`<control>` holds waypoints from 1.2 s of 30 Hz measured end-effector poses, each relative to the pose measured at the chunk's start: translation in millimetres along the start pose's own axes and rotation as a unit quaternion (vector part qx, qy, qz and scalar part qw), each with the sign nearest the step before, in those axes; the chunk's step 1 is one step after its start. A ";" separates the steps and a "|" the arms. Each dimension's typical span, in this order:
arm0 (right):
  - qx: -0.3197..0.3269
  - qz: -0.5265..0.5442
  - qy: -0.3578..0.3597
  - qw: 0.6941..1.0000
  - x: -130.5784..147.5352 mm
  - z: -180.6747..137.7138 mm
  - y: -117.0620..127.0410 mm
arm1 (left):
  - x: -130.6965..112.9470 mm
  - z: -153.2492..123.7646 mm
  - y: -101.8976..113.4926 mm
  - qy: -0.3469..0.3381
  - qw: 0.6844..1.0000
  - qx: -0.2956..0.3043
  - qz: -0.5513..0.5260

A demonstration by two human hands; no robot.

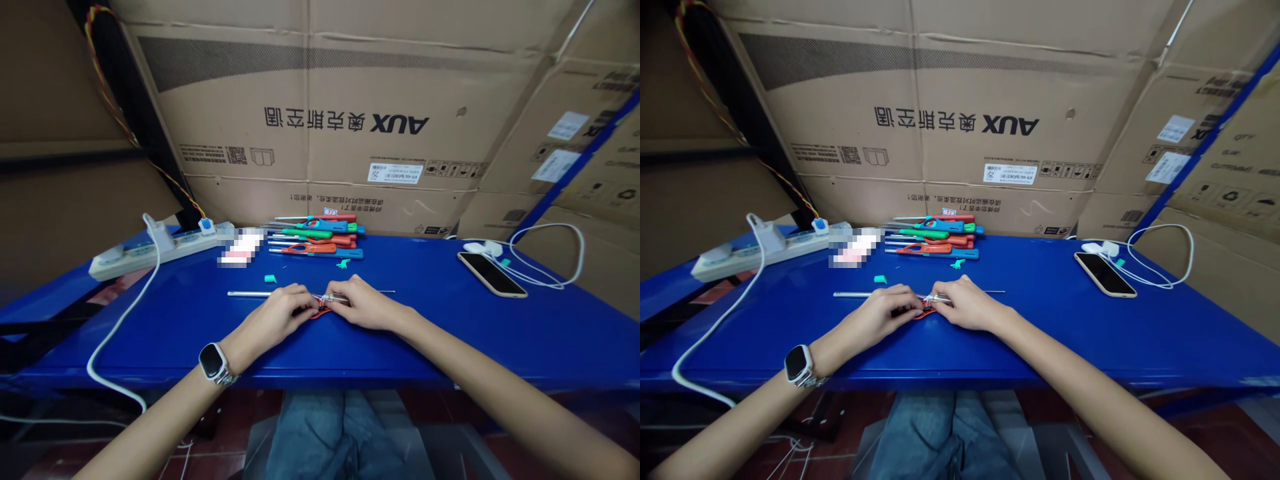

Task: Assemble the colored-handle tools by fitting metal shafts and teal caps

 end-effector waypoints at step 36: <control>-0.092 -0.002 0.022 0.996 -10.3 -14.6 13.5 | -18.6 7.3 7.9 -0.050 0.990 -0.073 0.107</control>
Point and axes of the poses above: each hand's wrist, its own z-axis towards the middle knuckle, its own y-axis out of the back of the hand, x = y × z, the point moved 6 cm from there along z, towards the middle knuckle, and after that the axes turned 4 degrees about -x, right-handed, at the moved point
